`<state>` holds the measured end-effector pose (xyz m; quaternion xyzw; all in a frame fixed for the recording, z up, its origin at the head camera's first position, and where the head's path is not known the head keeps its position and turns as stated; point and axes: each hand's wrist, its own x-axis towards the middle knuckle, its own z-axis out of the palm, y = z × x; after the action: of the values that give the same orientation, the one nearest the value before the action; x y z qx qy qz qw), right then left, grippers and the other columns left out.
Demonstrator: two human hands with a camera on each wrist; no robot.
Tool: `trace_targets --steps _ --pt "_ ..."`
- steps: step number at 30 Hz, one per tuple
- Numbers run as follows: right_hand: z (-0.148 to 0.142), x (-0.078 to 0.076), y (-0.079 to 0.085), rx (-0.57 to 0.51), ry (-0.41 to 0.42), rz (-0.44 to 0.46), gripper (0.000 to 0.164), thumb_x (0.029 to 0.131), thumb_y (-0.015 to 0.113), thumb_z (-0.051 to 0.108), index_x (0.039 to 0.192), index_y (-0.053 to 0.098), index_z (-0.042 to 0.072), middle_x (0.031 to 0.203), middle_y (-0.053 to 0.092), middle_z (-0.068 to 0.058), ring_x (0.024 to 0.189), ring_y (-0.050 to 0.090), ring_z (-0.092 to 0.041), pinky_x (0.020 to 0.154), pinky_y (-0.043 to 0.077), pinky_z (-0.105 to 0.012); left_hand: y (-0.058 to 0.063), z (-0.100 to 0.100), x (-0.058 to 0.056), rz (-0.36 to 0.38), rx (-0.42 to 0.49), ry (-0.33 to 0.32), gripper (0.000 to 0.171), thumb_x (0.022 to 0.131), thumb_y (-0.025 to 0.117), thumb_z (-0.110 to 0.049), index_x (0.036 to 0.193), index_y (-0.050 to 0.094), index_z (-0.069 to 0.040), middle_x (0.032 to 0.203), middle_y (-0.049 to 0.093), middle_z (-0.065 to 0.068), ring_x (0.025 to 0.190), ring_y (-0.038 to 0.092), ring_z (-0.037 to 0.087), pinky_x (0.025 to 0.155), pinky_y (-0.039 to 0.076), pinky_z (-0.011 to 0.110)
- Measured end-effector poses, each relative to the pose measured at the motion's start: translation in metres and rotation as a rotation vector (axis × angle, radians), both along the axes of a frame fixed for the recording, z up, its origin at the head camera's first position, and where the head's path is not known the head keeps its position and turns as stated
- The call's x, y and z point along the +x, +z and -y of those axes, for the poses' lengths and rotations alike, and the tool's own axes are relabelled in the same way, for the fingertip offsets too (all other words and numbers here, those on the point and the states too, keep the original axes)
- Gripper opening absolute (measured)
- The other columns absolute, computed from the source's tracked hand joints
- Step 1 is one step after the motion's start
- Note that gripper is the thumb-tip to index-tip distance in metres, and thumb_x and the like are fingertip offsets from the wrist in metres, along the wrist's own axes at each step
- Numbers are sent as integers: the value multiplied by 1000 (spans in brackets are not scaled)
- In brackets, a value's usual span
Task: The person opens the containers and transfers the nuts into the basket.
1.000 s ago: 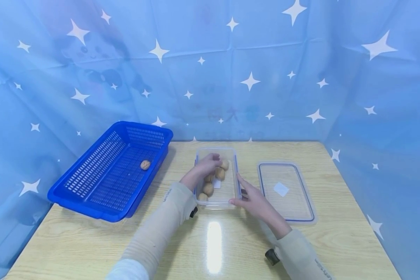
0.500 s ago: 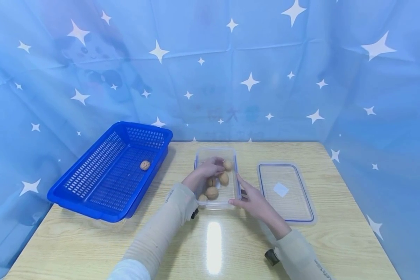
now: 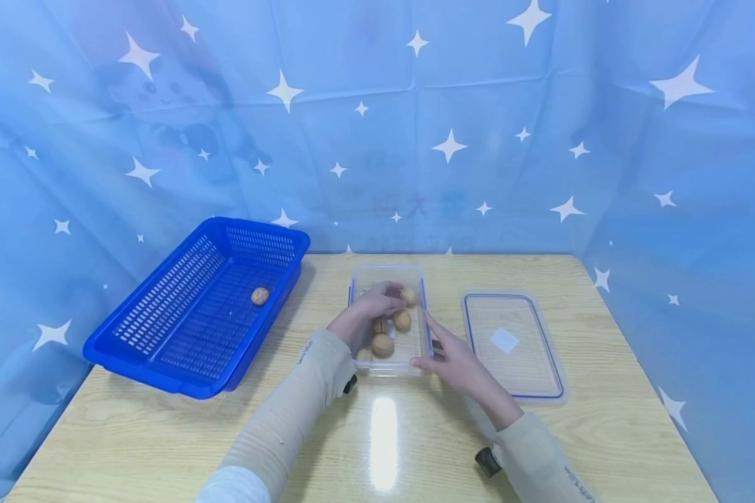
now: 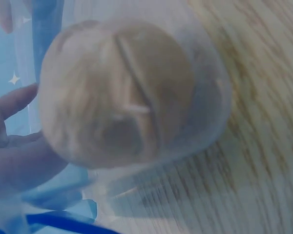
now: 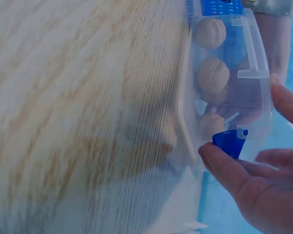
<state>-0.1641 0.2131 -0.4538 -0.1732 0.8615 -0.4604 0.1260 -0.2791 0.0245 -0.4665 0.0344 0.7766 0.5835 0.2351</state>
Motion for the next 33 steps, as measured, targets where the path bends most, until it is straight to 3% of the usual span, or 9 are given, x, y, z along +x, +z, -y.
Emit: trace_targets --steps 13,19,25,33 --pt "0 1 -2 10 -9 -6 89 94 69 23 159 11 0 163 13 -29 136 39 -54 109 43 -54 3 1 3 11 21 -81 38 94 65 -4 131 58 0 134 59 20 114 62 31 94 56 33" --pt "0 1 -4 12 -18 7 90 94 70 23 159 11 2 163 12 -28 137 40 -53 109 42 -52 2 1 4 13 32 -72 34 93 67 -4 127 62 -2 127 62 19 99 64 21 84 57 27" --pt "0 1 1 -4 -6 2 88 95 68 20 159 11 0 162 12 -31 136 39 -56 108 44 -53 3 1 4 13 39 -69 36 93 66 -4 129 61 -1 130 62 19 108 65 26 90 57 30" --pt "0 1 1 3 -6 6 87 95 67 19 159 11 1 162 12 -31 136 40 -55 108 44 -53 6 3 4 0 60 -42 37 90 71 -6 125 64 -4 122 65 16 95 64 19 85 57 27"
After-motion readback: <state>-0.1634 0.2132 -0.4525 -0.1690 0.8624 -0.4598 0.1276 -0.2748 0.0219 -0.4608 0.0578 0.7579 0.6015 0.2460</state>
